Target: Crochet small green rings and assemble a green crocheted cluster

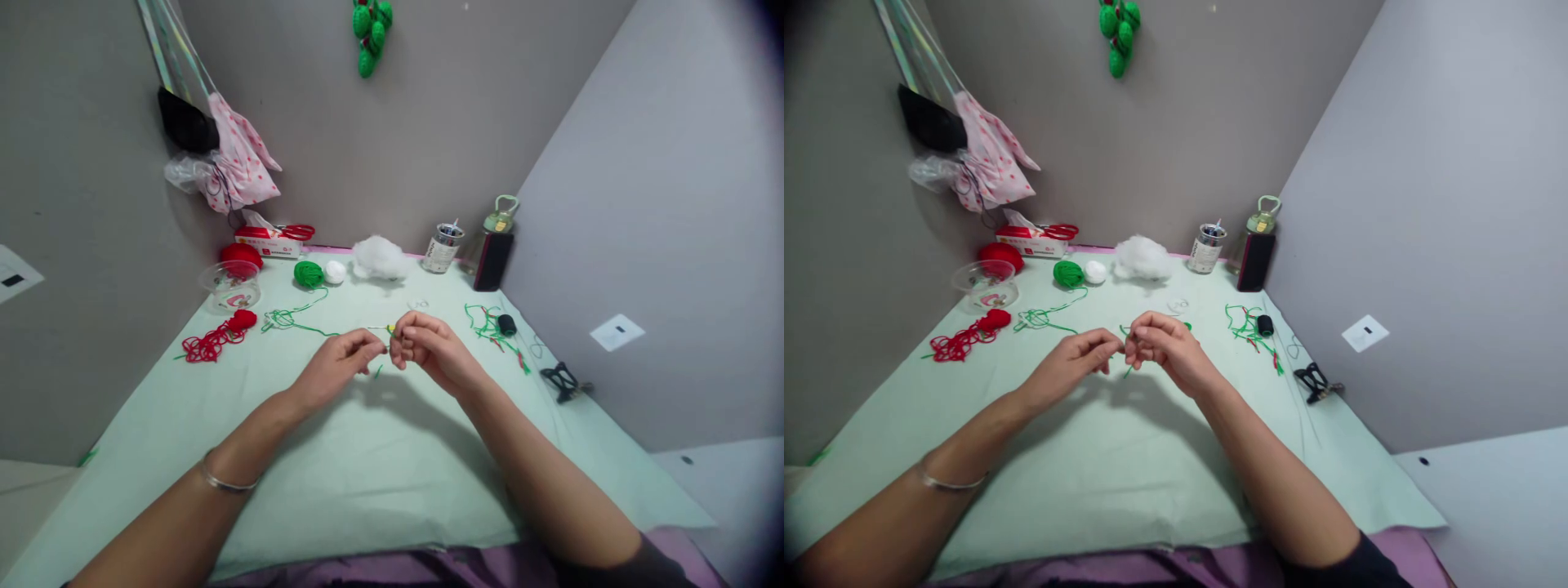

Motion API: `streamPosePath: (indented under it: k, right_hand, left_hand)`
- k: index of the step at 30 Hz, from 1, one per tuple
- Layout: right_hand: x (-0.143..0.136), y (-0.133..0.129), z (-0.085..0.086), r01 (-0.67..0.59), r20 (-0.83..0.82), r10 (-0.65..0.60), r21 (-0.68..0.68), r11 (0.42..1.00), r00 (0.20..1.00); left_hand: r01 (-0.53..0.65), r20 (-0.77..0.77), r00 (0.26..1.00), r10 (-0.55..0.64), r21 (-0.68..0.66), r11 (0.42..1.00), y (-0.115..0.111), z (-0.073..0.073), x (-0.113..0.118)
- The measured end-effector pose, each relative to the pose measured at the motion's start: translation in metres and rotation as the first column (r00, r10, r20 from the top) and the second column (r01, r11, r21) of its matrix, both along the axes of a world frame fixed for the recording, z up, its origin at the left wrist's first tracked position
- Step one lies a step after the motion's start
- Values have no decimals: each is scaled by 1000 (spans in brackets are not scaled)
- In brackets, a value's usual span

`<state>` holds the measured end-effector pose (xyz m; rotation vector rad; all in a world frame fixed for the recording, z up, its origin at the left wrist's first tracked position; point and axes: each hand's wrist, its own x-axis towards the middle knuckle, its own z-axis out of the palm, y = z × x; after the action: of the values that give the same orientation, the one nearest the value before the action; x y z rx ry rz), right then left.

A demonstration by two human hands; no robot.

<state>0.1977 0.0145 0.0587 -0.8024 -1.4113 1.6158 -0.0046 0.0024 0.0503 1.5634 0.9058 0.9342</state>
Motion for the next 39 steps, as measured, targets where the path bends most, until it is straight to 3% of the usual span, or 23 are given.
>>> streamPosePath:
  k: [2, 3, 5, 6, 7, 9, 12, 14, 17, 20, 23, 27, 31, 35, 39]
  right_hand:
    - [6, 6, -7, 137, 231, -168, 145, 980, 958]
    - [9, 9, -13, 135, 407, -242, 274, 952, 881]
    - [10, 10, -25, -92, 716, -343, 493, 865, 608]
    - [9, 9, -31, -263, 808, -363, 517, 815, 463]
    - [6, 7, -37, -381, 855, -365, 497, 779, 369]
    - [-1, 4, -43, -484, 893, -354, 449, 751, 279]
    - [-3, 5, -43, -474, 901, -383, 432, 767, 203]
    - [10, 10, -38, -416, 895, -426, 439, 796, 129]
    - [49, 20, -28, -237, 861, -509, 492, 838, -10]
    - [85, 28, -21, -50, 810, -567, 567, 822, -147]
    - [90, 34, -23, -40, 791, -597, 598, 801, -137]
    - [53, 42, -37, -202, 830, -557, 550, 810, 28]
    - [23, 49, -50, -259, 858, -500, 512, 819, 115]
    - [24, 55, -54, -144, 828, -518, 551, 822, 213]
    - [40, 58, -49, 106, 701, -609, 619, 778, 372]
  left_hand:
    - [-124, 8, 992, 124, 2, 992, 5, -2, -10]
    - [-184, 26, 983, 183, 3, 983, 8, -3, -15]
    - [-287, 82, 955, 287, -9, 958, 12, -7, -24]
    - [-329, 114, 937, 330, -26, 944, 14, -10, -28]
    - [-353, 135, 925, 356, -45, 934, 15, -14, -30]
    - [-370, 159, 912, 378, -80, 926, 16, -20, -33]
    - [-352, 157, 917, 366, -108, 930, 15, -25, -31]
    - [-340, 148, 924, 354, -112, 934, 13, -25, -29]
    - [-322, 128, 934, 335, -112, 940, 11, -23, -27]
    - [-293, 112, 945, 306, -116, 949, 8, -21, -22]
    - [-245, 103, 961, 258, -127, 961, 4, -20, -16]
    - [-181, 91, 976, 195, -148, 972, -1, -21, -9]
    - [-135, 92, 984, 152, -172, 976, -4, -23, -7]
    - [-126, 99, 984, 146, -184, 975, -4, -26, -8]
    - [-123, 109, 983, 146, -193, 973, -3, -29, -7]
